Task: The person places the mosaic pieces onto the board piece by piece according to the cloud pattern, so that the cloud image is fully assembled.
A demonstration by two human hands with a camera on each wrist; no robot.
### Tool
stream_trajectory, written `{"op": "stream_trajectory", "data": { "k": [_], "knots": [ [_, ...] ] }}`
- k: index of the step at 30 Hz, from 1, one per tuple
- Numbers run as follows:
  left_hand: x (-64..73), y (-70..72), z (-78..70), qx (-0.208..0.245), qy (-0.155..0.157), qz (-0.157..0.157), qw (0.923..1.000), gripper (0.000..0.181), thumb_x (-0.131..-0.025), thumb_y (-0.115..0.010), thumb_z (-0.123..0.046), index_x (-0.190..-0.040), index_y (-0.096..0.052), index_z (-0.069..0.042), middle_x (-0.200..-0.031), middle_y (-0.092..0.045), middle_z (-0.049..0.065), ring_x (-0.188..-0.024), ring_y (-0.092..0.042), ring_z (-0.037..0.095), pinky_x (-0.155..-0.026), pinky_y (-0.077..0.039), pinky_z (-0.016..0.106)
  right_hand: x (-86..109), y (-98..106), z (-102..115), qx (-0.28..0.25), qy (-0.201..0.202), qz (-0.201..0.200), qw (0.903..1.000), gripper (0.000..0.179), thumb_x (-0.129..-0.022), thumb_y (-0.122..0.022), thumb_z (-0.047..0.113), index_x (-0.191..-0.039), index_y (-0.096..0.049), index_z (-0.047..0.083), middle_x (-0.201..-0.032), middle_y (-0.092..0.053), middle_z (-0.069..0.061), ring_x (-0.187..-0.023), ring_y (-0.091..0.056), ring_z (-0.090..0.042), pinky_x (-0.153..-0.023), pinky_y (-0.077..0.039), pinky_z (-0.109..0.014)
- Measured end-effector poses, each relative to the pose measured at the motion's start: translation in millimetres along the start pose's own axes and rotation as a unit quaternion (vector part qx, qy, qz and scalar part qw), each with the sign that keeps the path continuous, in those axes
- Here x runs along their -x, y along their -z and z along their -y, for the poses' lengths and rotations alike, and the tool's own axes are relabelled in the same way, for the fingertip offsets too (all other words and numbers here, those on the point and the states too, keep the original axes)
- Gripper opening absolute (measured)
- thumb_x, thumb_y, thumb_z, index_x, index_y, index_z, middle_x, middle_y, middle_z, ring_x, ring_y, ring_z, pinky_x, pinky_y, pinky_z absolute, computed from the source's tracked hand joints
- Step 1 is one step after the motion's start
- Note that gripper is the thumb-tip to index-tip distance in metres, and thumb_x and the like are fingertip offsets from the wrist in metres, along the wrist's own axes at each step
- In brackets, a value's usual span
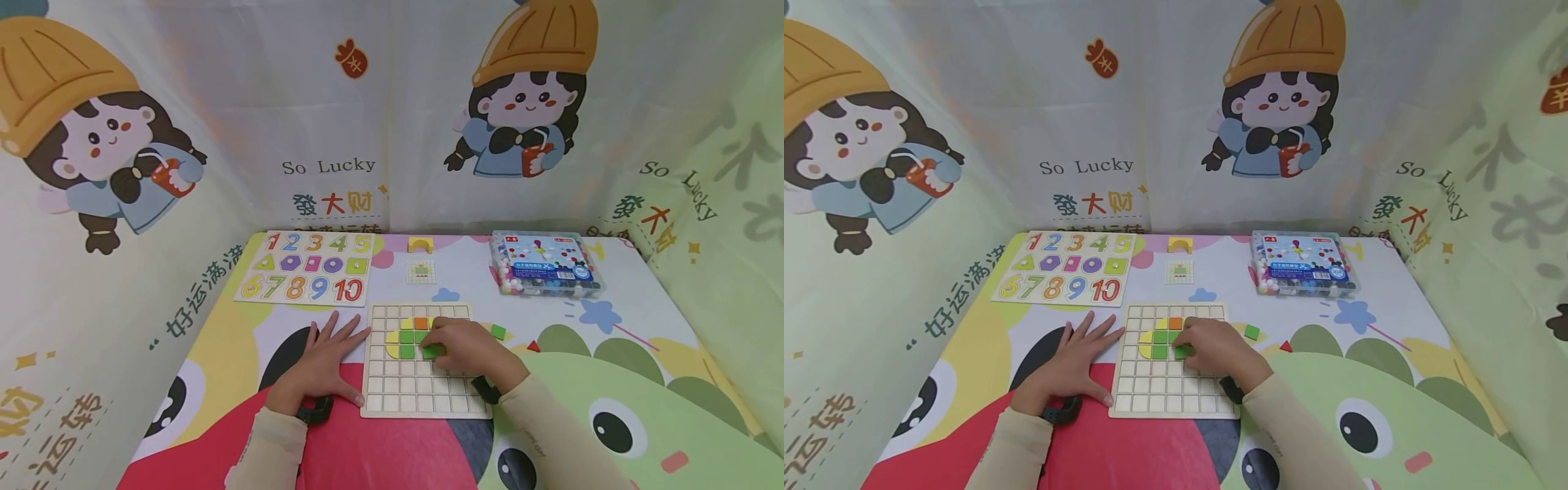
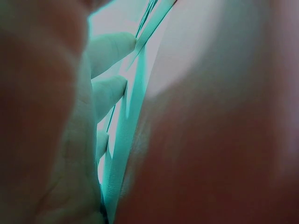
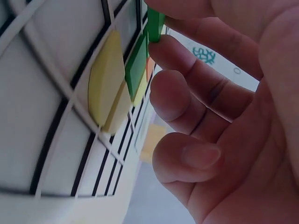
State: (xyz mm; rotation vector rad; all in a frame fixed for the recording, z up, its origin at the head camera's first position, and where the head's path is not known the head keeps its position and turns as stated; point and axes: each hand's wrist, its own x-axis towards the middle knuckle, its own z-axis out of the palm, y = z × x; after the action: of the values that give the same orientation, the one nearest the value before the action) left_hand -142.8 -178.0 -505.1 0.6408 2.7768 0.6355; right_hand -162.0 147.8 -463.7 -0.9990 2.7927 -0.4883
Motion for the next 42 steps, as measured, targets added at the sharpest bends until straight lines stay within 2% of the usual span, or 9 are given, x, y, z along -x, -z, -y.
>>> {"op": "stream_trajectory", "data": {
  "k": [3, 13, 24, 36, 42],
  "knots": [
    [-0.1, -0.3, 0.3, 0.0, -0.001, 0.0, 1.0, 0.129, -0.056, -0.095, -0.068, -0.165, -0.037, -0.033, -0.178, -0.022, 0.0, -0.166, -0.001, 0.042, -0.126, 0.005, 0.076, -2.7, -2, 3, 0.012, 0.012, 0.0, 0.9999, 0.032, -0.083, -0.078, 0.009, -0.113, -0.084, 0.021, -0.1, -0.066, 0.005, -0.083, -0.053, -0.007, -0.072, -0.048, -0.027],
    [-0.2, -0.3, -0.3, 0.002, -0.003, 0.001, 1.0, 0.128, -0.057, -0.095, -0.066, -0.166, -0.035, -0.034, -0.179, -0.021, -0.001, -0.166, -0.001, 0.041, -0.127, 0.004, 0.075, -8.3, -6, 10, 0.04, -0.016, 0.017, 0.9989, 0.033, -0.088, -0.079, 0.015, -0.119, -0.083, 0.026, -0.103, -0.064, 0.005, -0.087, -0.053, -0.009, -0.077, -0.052, -0.03],
    [0.7, 1.1, -2.3, 0.003, 0.002, 0.002, 1.0, 0.128, -0.057, -0.096, -0.064, -0.166, -0.037, -0.033, -0.178, -0.022, 0.0, -0.166, -0.001, 0.042, -0.127, 0.005, 0.075, -8.1, -6, 12, 0.034, -0.014, 0.021, 0.9991, 0.03, -0.092, -0.08, 0.016, -0.121, -0.083, 0.022, -0.106, -0.067, 0.002, -0.088, -0.057, -0.01, -0.078, -0.055, -0.031],
    [1.0, 1.1, -1.3, 0.003, 0.003, 0.004, 1.0, 0.128, -0.056, -0.095, -0.065, -0.166, -0.037, -0.032, -0.178, -0.022, 0.001, -0.166, -0.001, 0.043, -0.126, 0.005, 0.076, -7.3, -5, 16, 0.016, -0.032, 0.027, 0.999, 0.031, -0.093, -0.08, 0.015, -0.122, -0.082, 0.022, -0.105, -0.066, 0.001, -0.086, -0.053, -0.011, -0.075, -0.05, -0.03],
    [0.8, 1.3, -1.3, 0.004, 0.003, 0.005, 1.0, 0.129, -0.057, -0.096, -0.065, -0.166, -0.036, -0.032, -0.179, -0.021, 0.001, -0.166, -0.001, 0.042, -0.127, 0.006, 0.075, -7.2, -6, 16, 0.012, -0.028, 0.019, 0.9994, 0.03, -0.092, -0.081, 0.013, -0.122, -0.082, 0.021, -0.102, -0.065, 0.001, -0.083, -0.051, -0.011, -0.074, -0.048, -0.029]
  ]
}}
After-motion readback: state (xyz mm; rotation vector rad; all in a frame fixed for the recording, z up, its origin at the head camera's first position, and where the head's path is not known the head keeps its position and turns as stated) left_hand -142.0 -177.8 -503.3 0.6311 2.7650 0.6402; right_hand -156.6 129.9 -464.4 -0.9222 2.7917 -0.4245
